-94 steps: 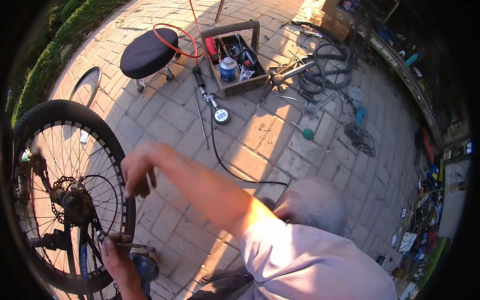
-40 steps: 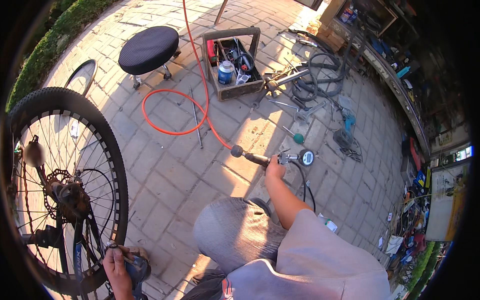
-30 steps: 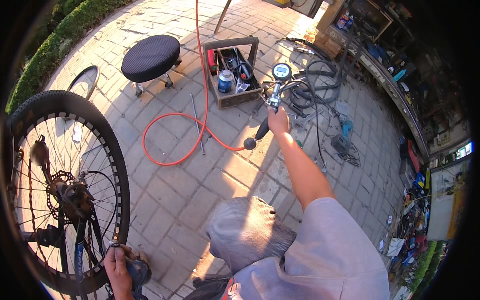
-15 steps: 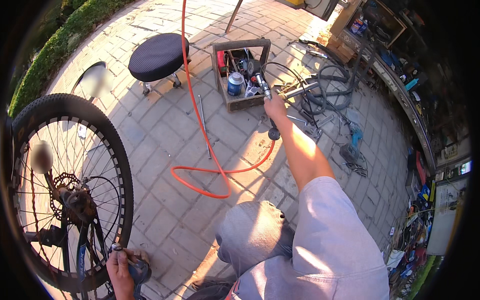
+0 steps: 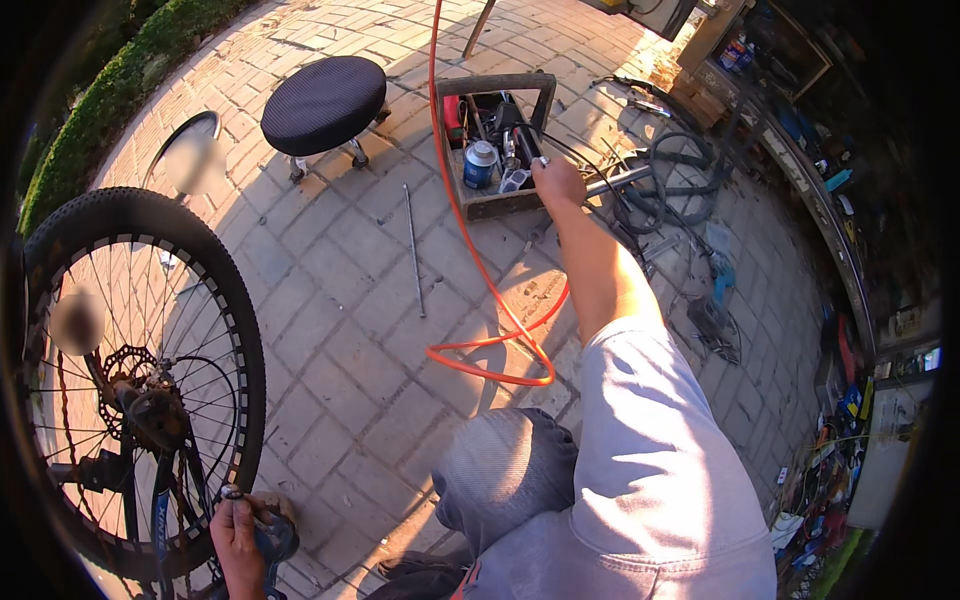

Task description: The person works on the rear wheel of a bicycle, using a wrench to tighten bolts on the derailleur and adjusting the chain. They rotate the wheel to check alignment and continue tightening components.

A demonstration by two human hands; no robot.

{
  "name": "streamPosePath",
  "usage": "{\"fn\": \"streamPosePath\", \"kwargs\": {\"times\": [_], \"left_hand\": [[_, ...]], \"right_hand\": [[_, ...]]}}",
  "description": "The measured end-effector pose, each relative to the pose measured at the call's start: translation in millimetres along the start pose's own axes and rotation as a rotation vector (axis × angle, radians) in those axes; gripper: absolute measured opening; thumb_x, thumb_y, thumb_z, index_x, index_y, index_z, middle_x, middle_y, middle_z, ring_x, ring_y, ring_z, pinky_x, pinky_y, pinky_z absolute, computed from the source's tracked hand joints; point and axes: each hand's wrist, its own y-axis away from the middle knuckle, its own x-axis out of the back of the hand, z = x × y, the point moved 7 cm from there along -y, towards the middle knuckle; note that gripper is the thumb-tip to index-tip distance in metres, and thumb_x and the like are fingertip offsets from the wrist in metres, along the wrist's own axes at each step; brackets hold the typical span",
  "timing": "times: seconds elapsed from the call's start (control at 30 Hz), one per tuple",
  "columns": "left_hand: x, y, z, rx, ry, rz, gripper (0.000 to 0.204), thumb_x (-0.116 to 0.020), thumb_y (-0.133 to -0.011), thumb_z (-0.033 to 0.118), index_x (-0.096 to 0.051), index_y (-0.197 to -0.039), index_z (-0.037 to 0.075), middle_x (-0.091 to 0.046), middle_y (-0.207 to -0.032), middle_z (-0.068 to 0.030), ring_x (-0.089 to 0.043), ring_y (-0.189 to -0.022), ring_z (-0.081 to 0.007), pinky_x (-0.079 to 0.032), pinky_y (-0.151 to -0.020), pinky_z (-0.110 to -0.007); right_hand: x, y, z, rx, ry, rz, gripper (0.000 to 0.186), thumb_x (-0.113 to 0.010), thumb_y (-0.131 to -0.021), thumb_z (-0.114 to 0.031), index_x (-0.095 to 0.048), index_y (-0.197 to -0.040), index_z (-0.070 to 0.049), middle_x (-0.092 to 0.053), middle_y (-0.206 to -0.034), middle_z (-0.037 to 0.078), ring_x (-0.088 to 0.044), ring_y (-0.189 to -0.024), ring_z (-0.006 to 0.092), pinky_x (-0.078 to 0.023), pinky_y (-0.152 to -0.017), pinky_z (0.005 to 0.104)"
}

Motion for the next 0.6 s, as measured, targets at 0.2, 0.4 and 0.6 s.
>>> {"fn": "streamPosePath", "kwargs": {"times": [0.2, 0.4, 0.6], "left_hand": [[-1.0, -3.0, -17.9, -0.130, 0.177, 0.026, 0.033, -0.051, -0.098, 0.031, -0.057, -0.089, 0.000, -0.055, -0.073, -0.0016, -0.049, -0.069, -0.0086, -0.038, -0.062, -0.024], [-7.0, -14.1, -20.3, -0.026, 0.579, -0.004, 0.027, -0.060, -0.094, 0.025, -0.062, -0.095, -0.002, -0.066, -0.084, -0.0067, -0.061, -0.082, -0.0137, -0.047, -0.077, -0.028], [-22.5, -26.5, 6.1, -0.068, 0.965, 0.005, 0.027, -0.065, -0.092, 0.026, -0.063, -0.097, -0.001, -0.064, -0.089, -0.0078, -0.061, -0.084, -0.0172, -0.051, -0.081, -0.034]], "right_hand": [[32.3, -26.4, 57.5, -0.184, 0.089, 0.151, 0.060, -0.056, -0.087, -0.047, -0.046, -0.130, -0.008, -0.051, -0.129, 0.020, -0.051, -0.120, 0.0390, -0.042, -0.092, 0.0576], [57.5, 123.6, -139.1, 0.584, -0.592, -0.253, 0.049, -0.065, -0.088, -0.031, -0.055, -0.125, 0.000, -0.064, -0.110, 0.018, -0.063, -0.097, 0.0262, -0.049, -0.086, 0.0340], [123.2, 438.2, -260.4, 1.142, -0.647, -1.396, 0.043, -0.058, -0.094, -0.033, -0.057, -0.120, 0.001, -0.068, -0.098, 0.016, -0.065, -0.087, 0.0234, -0.051, -0.079, 0.0336]]}}
